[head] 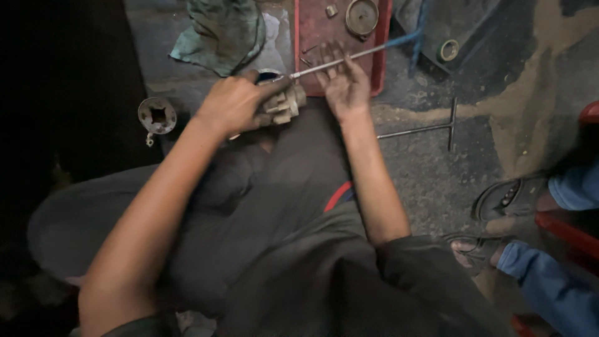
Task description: The person sits on the workshop floor with a metal motorcycle component in their lap. They use a T-handle socket wrench to loosen fittings on the part, reposition it, and work on its openings by hand, at one point reaching toward a tray of parts on the floor.
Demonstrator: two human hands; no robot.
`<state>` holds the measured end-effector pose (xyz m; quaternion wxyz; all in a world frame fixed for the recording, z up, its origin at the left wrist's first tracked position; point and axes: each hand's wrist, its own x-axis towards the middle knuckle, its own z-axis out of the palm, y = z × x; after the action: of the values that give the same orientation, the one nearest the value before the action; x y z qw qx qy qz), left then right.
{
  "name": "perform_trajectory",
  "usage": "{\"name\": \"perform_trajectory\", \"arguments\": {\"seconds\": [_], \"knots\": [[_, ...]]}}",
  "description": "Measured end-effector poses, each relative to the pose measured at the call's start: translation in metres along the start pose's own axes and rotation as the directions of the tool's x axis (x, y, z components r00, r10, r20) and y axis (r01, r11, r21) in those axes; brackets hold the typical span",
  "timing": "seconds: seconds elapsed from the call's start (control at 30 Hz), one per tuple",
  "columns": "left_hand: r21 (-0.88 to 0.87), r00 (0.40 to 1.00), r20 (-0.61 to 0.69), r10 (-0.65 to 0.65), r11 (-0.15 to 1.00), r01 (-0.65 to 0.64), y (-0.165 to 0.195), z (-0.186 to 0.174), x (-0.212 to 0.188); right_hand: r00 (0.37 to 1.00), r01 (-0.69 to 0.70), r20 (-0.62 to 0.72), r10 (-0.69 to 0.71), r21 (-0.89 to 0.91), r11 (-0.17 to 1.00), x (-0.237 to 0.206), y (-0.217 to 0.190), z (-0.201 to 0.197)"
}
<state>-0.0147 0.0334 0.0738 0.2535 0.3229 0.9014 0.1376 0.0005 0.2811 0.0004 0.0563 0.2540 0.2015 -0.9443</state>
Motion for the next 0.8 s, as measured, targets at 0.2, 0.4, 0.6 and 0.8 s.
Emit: {"name": "perform_trajectory", "arguments": {"seconds": [0.2,0.4,0.6,0.8], "knots": [[0.053,0.999,-0.026,0.027,0.998,-0.025,-0.001,0.003,-0.003,0.986,0.109,-0.09,-0.138,-0.267,0.958,0.007,0.001,-0.016],[0.034,0.995,-0.068,0.072,0.997,-0.07,-0.008,0.01,-0.003,0.971,0.1,-0.201,-0.132,-0.164,0.981,0.018,0.012,-0.027],[0.037,0.998,-0.013,0.054,0.998,-0.054,-0.008,0.008,0.001,1.0,-0.017,-0.017,0.016,-0.082,0.996,0.011,-0.003,-0.028],[-0.082,0.999,-0.035,0.02,0.996,-0.023,-0.007,0.004,0.004,0.969,0.124,-0.159,-0.188,-0.346,0.93,0.031,0.013,-0.058]]}}
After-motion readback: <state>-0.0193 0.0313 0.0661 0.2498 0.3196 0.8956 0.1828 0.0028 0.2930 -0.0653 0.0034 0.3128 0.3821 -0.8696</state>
